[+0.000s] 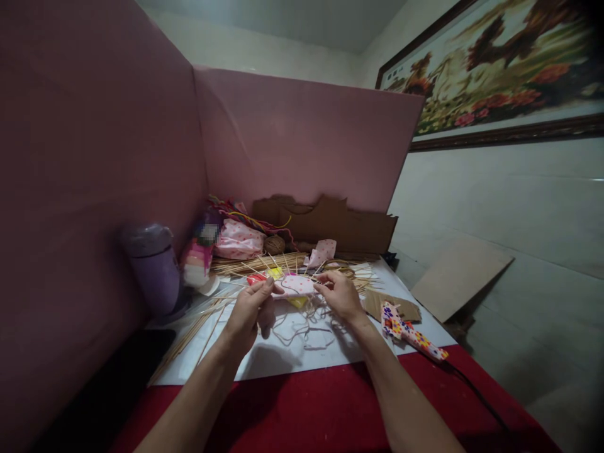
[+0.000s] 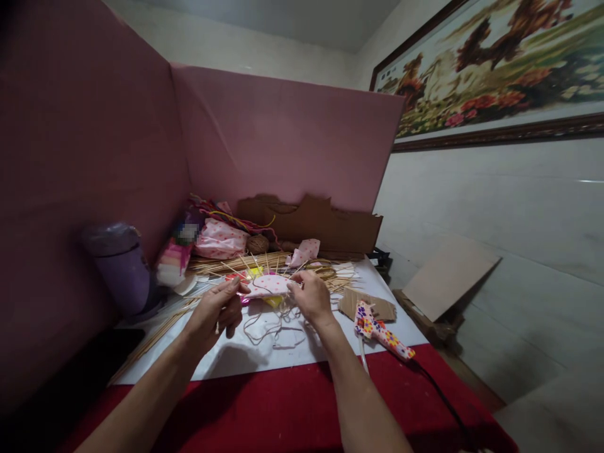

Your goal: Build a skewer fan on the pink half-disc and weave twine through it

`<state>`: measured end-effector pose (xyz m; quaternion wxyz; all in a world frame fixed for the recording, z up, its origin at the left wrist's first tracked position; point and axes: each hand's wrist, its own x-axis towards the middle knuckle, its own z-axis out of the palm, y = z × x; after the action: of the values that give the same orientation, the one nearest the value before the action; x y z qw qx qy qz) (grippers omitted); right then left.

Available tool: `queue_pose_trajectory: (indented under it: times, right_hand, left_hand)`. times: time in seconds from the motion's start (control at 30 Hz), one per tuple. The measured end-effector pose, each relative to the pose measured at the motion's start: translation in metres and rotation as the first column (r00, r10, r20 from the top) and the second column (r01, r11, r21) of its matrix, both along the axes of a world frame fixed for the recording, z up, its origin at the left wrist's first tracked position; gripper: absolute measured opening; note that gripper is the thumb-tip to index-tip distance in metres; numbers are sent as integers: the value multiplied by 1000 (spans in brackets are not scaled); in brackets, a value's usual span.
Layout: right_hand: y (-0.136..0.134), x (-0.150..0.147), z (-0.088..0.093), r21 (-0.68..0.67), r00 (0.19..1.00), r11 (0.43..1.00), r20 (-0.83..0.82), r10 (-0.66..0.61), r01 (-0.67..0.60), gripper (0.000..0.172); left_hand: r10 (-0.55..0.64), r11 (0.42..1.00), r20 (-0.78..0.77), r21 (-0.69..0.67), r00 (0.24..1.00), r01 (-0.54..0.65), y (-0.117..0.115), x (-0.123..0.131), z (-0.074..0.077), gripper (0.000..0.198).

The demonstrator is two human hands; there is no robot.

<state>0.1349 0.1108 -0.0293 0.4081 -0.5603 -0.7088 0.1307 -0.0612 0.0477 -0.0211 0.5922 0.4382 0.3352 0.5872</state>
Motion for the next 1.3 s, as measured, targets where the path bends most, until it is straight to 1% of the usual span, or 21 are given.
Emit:
queue_pose_trajectory:
  times: [0.1,0.17,0.23,0.27,0.33,0.37,0.4,0.47,0.53,0.6,0.63,0.73,0.8,0.87,0.93,1.0,1.07,1.13,1.2,1.23,1.3]
  right_hand:
    - [-12,-18,-2,177,949,939,-57,310,-296,32]
    - [-20,-28,-5,149,845,844,-79,529,-515,47]
    - [-24,-33,-6,17,779,786,-125,614,-618,23]
    - [-24,-33,-5,-6,791,802,-168,588,-597,10]
    - [-19,-26,0,74,850,903,-312,423,-422,14]
    - [-15,-20,5,142,843,942,-421,335,-304,14]
    - [-12,-13,11,170,802,964,-536,264,-204,13]
    - [-7,1,28,165,648,985,-745,160,-54,12]
    - [-8,14,50,162,504,987,-852,142,-5,11]
    - [-16,21,73,141,466,989,-873,144,-42,9]
    - [-21,22,84,94,486,992,-865,122,-82,9]
    - [-37,17,110,-63,625,968,-773,108,-245,6]
    - [-43,9,118,-119,716,940,-679,159,-321,4]
    - [-46,-1,119,-149,783,918,-582,218,-367,3]
    - [-45,-10,114,-203,831,887,-483,277,-414,4]
    - [-44,-17,109,-260,840,848,-435,324,-461,5]
    - [-44,-19,107,-271,819,824,-460,343,-498,5]
    - [-47,-13,111,-258,784,801,-500,367,-539,5]
    - [-53,0,120,-258,744,754,-523,417,-604,9]
    - [-56,8,126,-265,723,725,-531,442,-636,12]
    - [-65,26,142,-242,663,674,-573,481,-698,17]
  left_hand:
    - [-72,997,-21,12,997,73,-2,2,1,34]
    - [-66,997,6,38,998,66,-3,1,4,33]
    - [105,991,99,76,989,-113,-3,-3,8,30]
    - [237,965,157,80,959,-251,-1,-7,10,30]
    - [506,849,269,14,819,-529,2,-17,13,29]
    - [585,795,299,-28,754,-606,4,-22,15,27]
    - [637,748,330,-44,697,-662,6,-27,16,25]
    - [685,692,350,-42,638,-720,9,-34,17,24]
    - [711,666,337,-41,617,-745,10,-36,17,22]
    - [728,668,255,-50,637,-743,11,-35,15,21]
    - [713,695,167,-42,681,-718,12,-34,14,21]
    - [543,835,-156,-1,825,-550,14,-27,6,23]
    - [424,899,-297,29,855,-436,14,-20,3,21]
    - [403,915,-360,119,842,-386,10,-9,6,18]
    - [396,913,-376,258,838,-316,1,4,16,30]
    - [147,970,-330,234,933,-70,-10,18,32,51]
    - [-95,969,-296,191,950,157,-18,27,47,61]
    - [11,978,-242,203,970,39,-16,26,58,42]
    - [153,969,-307,233,939,-82,-6,13,61,30]
    - [263,945,-367,282,892,-162,1,1,59,28]
    - [539,830,-520,462,663,-312,16,-26,51,16]
